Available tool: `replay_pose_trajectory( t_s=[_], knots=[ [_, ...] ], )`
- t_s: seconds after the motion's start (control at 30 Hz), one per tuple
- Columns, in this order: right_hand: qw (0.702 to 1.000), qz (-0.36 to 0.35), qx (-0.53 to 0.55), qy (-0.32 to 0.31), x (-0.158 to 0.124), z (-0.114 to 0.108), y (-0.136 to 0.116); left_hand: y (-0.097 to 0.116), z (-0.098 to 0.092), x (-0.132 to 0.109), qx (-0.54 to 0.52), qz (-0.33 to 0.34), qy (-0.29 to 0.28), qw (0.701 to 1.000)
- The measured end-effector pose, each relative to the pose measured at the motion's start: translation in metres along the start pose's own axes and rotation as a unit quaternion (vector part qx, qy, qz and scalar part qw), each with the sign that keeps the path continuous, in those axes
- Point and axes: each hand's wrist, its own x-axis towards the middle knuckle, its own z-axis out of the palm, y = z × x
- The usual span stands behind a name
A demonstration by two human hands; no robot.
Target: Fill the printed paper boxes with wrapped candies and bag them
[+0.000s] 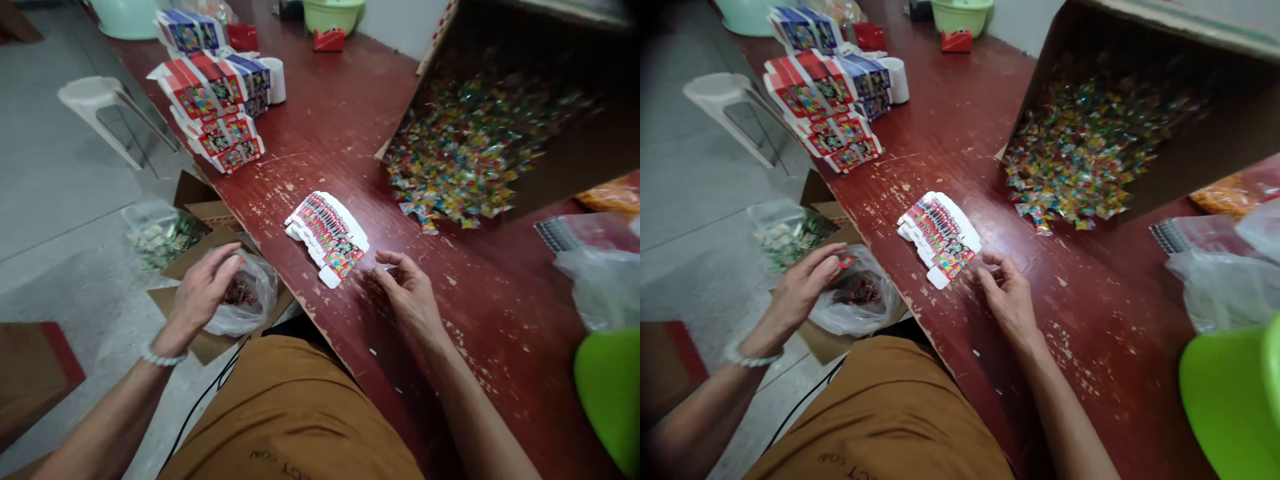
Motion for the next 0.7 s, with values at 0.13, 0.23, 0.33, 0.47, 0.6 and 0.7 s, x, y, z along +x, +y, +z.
replay_pose_trajectory(
  t_s=[0.13, 0.23, 0.33, 0.47, 0.6, 0.7],
  knots=[
    [0.98, -0.099, -0.166, 0.039, 0.032, 0.013, 0.005, 0.005, 0.026, 0.008, 0.14, 0.149, 0.01, 0.979],
    [0.952, -0.105, -0.282, 0.055, 0.048, 0.024, 0.008, 0.03, 0.077, 0.007, 0.206, 0.257, -0.03, 0.944],
    [0.928, -0.077, -0.359, 0.061, 0.054, 0.029, 0.011, 0.044, 0.119, 0.009, 0.308, 0.331, -0.039, 0.891],
    [0.926, -0.08, -0.362, 0.078, 0.053, 0.03, 0.015, 0.041, 0.136, 0.014, 0.355, 0.342, -0.046, 0.869],
    [0.936, -0.045, -0.341, 0.081, 0.052, 0.029, 0.012, 0.038, 0.134, 0.015, 0.37, 0.343, -0.051, 0.862],
    [0.955, -0.001, -0.282, 0.087, 0.056, 0.026, 0.008, 0.042, 0.133, 0.014, 0.378, 0.338, -0.049, 0.86]
  ],
)
